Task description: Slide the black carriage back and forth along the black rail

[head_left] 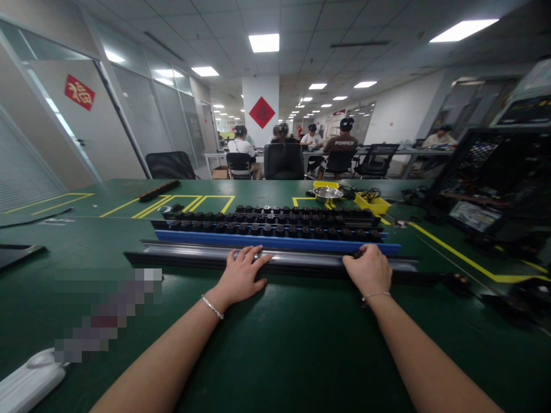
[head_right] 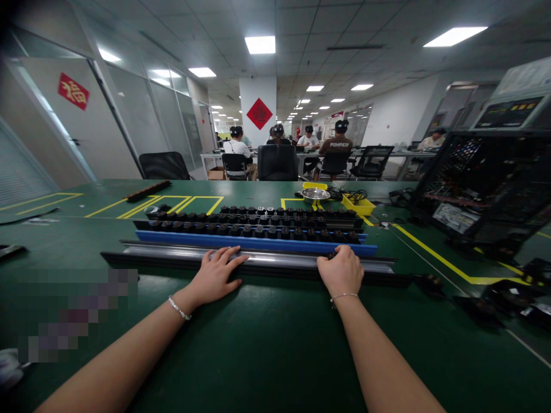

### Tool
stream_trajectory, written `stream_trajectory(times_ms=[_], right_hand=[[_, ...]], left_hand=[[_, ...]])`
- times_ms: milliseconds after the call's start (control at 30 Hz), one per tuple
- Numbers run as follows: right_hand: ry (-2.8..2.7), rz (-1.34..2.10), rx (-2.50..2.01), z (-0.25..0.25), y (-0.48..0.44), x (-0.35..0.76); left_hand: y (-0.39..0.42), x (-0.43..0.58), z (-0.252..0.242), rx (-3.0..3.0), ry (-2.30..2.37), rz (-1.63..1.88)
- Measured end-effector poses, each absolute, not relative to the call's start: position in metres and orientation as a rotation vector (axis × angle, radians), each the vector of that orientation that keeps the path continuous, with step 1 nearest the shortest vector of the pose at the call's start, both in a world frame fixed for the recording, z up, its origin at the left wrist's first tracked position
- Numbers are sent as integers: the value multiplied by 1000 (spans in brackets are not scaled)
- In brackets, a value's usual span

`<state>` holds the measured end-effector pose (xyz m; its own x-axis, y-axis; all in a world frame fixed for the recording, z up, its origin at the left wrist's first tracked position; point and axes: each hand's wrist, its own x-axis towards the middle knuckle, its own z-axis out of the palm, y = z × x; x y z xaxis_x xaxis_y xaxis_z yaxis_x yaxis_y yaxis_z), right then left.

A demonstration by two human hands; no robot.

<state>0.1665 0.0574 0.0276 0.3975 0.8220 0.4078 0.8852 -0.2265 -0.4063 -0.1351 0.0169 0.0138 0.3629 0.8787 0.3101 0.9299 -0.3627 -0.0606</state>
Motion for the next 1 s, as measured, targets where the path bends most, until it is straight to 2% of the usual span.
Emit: stream_trajectory(times_ms=[1000], right_hand=[[-1376, -133, -2123, 29, 61, 184]], left_hand=[[18, -135, 12, -2399, -1615, -347]])
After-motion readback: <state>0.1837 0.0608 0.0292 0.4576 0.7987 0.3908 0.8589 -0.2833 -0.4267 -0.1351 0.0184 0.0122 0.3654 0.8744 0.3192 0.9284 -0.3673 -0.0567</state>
